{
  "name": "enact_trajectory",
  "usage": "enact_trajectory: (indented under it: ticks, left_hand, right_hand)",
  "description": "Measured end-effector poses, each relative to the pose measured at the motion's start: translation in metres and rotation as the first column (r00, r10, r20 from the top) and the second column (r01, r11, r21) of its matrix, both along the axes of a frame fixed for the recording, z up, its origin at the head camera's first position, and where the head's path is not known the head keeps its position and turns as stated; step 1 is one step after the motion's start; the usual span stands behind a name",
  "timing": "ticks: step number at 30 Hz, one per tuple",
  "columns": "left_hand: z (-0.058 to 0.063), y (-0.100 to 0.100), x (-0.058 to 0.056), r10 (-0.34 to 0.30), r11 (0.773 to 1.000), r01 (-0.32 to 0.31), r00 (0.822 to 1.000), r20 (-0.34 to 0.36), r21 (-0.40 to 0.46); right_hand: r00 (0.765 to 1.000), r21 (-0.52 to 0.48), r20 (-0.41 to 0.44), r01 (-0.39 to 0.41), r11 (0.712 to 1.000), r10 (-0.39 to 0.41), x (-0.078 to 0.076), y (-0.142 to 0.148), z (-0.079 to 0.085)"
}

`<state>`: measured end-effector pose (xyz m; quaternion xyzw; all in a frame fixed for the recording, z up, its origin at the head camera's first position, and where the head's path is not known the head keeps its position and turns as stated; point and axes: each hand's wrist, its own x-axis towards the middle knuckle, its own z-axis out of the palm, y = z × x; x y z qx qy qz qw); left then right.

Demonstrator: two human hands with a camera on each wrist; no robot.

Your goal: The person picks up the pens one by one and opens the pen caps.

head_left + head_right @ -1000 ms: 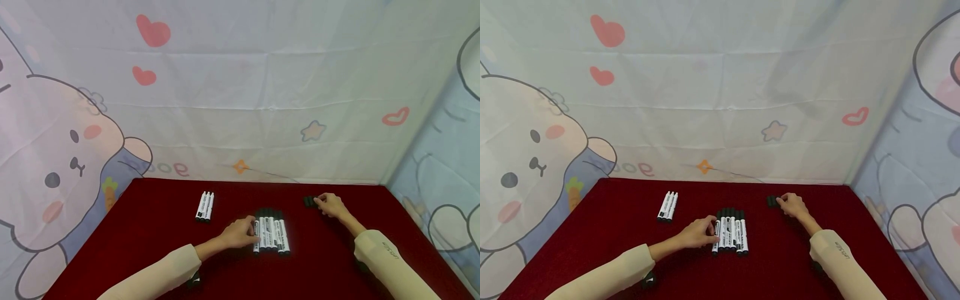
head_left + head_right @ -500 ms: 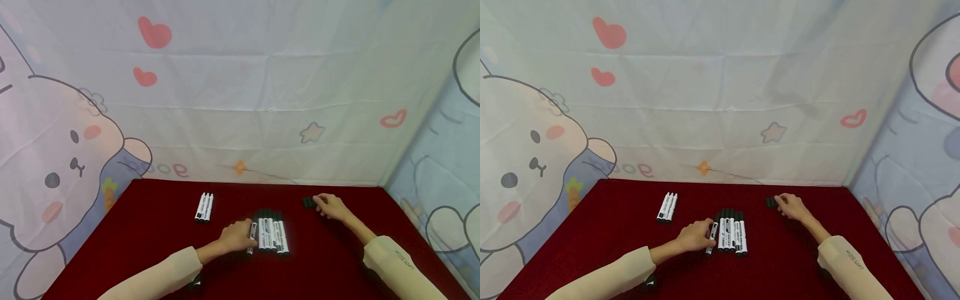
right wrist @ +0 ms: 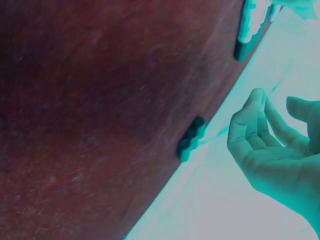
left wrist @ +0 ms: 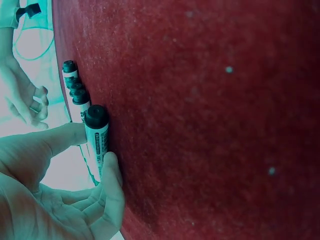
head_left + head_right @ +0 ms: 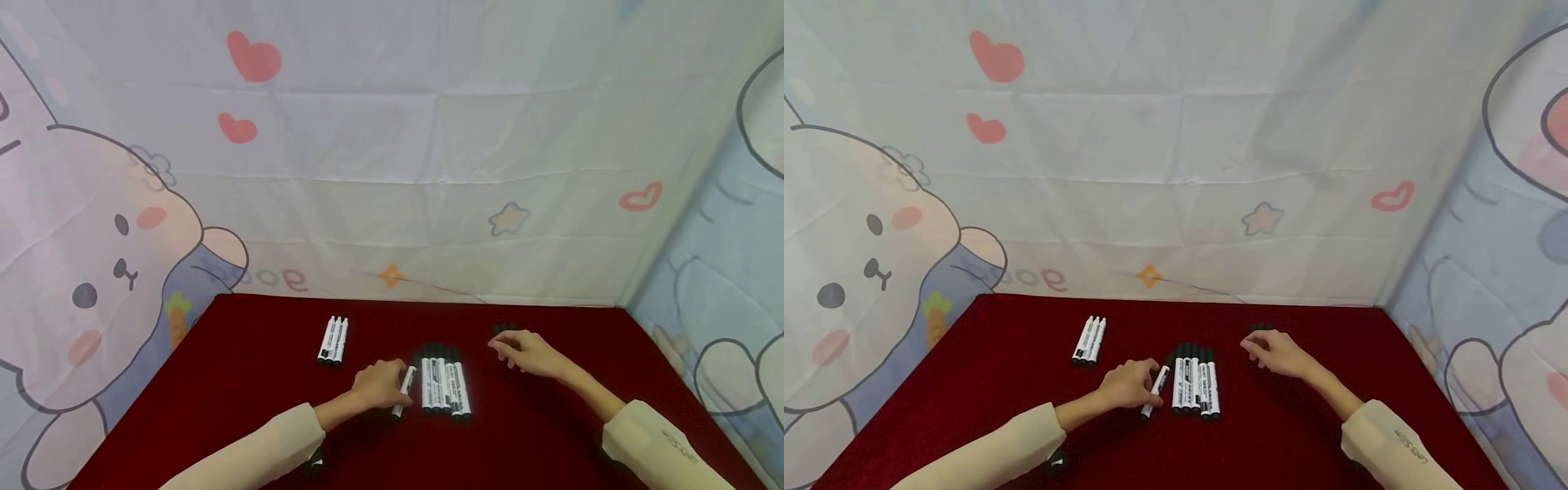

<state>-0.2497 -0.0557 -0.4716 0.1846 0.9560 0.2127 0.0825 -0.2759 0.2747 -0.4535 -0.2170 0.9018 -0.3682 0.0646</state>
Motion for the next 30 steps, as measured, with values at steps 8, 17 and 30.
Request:
enact_trajectory:
  ticks: [8,17,30]
  left_hand:
    - [0.001,-0.011,0.000,0.021,0.999,-0.022,0.999,0.041,0.035]
    - [0.003,-0.024,0.000,-0.003,0.975,-0.043,0.978,0.207,0.216]
    - [0.012,-0.049,-0.009,0.000,0.926,-0.130,0.939,0.343,0.354]
  right_hand:
    - [0.995,0.007,-0.005,-0.101,0.995,0.101,0.013,-0.014,0.006]
    - [0.985,-0.001,0.018,-0.173,0.985,0.173,0.021,-0.020,0.004]
    - [0.962,0.005,0.046,-0.269,0.963,0.269,0.031,-0.028,0.001]
